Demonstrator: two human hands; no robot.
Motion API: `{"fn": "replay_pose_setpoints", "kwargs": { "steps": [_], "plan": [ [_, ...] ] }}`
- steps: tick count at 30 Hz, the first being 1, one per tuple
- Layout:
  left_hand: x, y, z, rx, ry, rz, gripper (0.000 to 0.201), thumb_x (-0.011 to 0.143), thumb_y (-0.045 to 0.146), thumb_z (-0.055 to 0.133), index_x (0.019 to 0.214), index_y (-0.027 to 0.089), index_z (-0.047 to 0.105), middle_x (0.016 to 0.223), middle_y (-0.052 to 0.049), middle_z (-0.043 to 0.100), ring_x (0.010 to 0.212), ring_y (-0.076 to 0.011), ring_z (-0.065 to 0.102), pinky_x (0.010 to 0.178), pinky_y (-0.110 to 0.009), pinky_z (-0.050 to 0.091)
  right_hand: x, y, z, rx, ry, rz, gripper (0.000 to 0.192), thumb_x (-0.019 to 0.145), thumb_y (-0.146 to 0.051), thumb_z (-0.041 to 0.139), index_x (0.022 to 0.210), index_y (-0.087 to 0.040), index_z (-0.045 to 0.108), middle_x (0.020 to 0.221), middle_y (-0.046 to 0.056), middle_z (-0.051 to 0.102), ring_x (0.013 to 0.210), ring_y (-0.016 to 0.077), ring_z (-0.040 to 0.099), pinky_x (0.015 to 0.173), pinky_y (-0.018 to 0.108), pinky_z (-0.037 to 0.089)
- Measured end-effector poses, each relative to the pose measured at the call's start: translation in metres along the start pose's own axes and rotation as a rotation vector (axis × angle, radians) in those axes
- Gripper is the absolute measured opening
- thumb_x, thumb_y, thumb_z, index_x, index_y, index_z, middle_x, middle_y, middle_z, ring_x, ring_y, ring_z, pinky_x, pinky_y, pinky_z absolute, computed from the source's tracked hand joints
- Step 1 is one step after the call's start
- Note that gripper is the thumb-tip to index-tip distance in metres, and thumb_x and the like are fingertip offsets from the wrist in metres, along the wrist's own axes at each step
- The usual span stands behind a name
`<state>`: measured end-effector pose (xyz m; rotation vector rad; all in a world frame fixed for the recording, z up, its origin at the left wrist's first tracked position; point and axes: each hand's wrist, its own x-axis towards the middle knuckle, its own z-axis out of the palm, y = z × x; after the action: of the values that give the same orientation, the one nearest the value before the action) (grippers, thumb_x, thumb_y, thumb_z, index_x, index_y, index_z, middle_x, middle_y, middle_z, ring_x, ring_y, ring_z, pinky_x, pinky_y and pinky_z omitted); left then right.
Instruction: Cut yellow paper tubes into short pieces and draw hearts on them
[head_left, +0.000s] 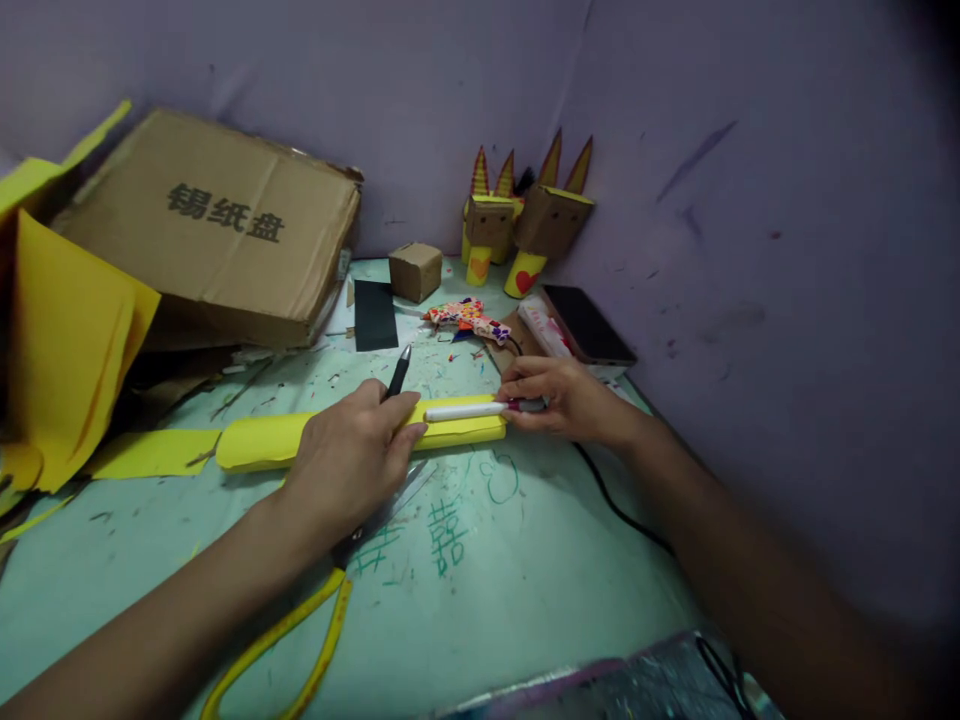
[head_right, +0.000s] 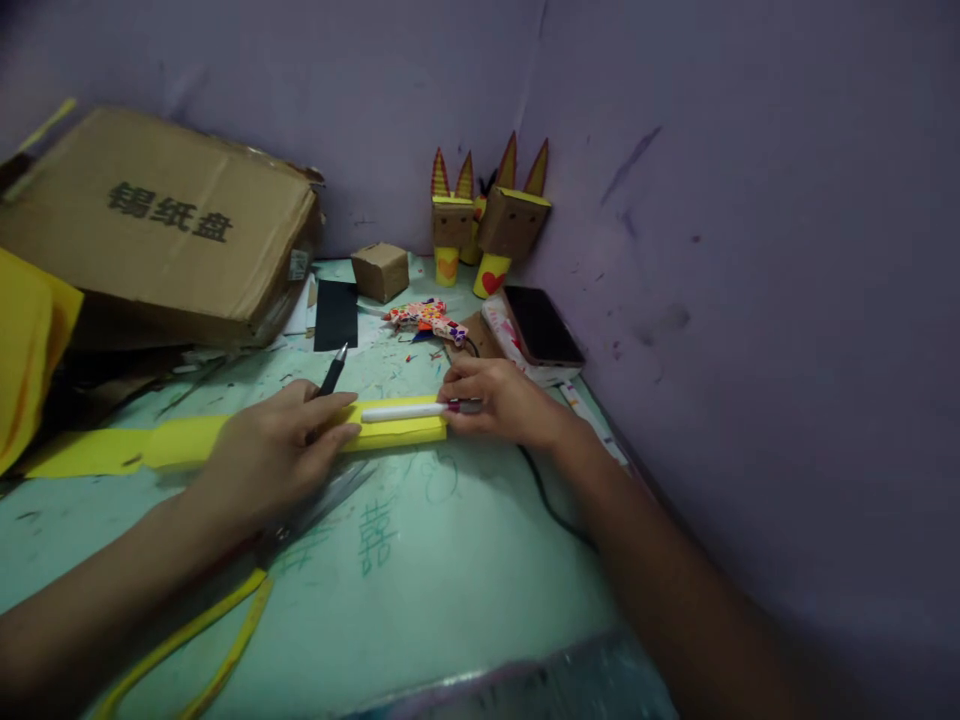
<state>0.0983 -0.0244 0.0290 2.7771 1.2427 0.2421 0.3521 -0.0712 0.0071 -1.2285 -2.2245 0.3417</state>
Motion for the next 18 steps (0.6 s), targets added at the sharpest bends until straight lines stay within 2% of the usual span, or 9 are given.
{"fn": "replay_pose_setpoints", "kwargs": {
  "steps": [5, 11, 18],
  "plan": [
    [-0.001, 0.0024, 0.0041, 0.091, 0.0, -0.016, 0.028, 0.088, 0.035, 0.04, 0.098, 0.026, 0.065, 0.079, -0.002, 0.051, 0.067, -0.0169, 0.053, 0.053, -0.028, 0.031, -0.0015, -0.0006, 0.0004, 0.008, 0.016, 0.001, 0.012, 0.082, -0.02, 0.061, 0.089, -0.017, 0.07, 0.084, 0.005, 0.062, 0.073, 0.0152, 0.059, 0.064, 0.027, 0.047],
    [-0.0021, 0.0018, 0.0063, 0.086, 0.045, -0.001, 0.027, 0.087, 0.034, 0.044, 0.096, 0.025, 0.067, 0.079, -0.002, 0.052, 0.065, -0.0178, 0.053, 0.053, -0.029, 0.03, -0.0046, -0.003, 0.0012, -0.018, 0.064, 0.011, 0.012, 0.083, -0.021, 0.06, 0.087, -0.017, 0.071, 0.081, 0.005, 0.061, 0.071, 0.0157, 0.059, 0.062, 0.027, 0.047],
    [-0.0013, 0.0026, 0.006, 0.082, 0.032, -0.006, 0.027, 0.086, 0.033, 0.043, 0.097, 0.025, 0.067, 0.079, -0.003, 0.052, 0.068, -0.0182, 0.054, 0.054, -0.029, 0.031, -0.0052, -0.0005, 0.0034, -0.041, 0.04, 0.028, 0.012, 0.082, -0.021, 0.061, 0.089, -0.018, 0.071, 0.085, 0.005, 0.063, 0.074, 0.0167, 0.06, 0.064, 0.028, 0.047]
  ]
}}
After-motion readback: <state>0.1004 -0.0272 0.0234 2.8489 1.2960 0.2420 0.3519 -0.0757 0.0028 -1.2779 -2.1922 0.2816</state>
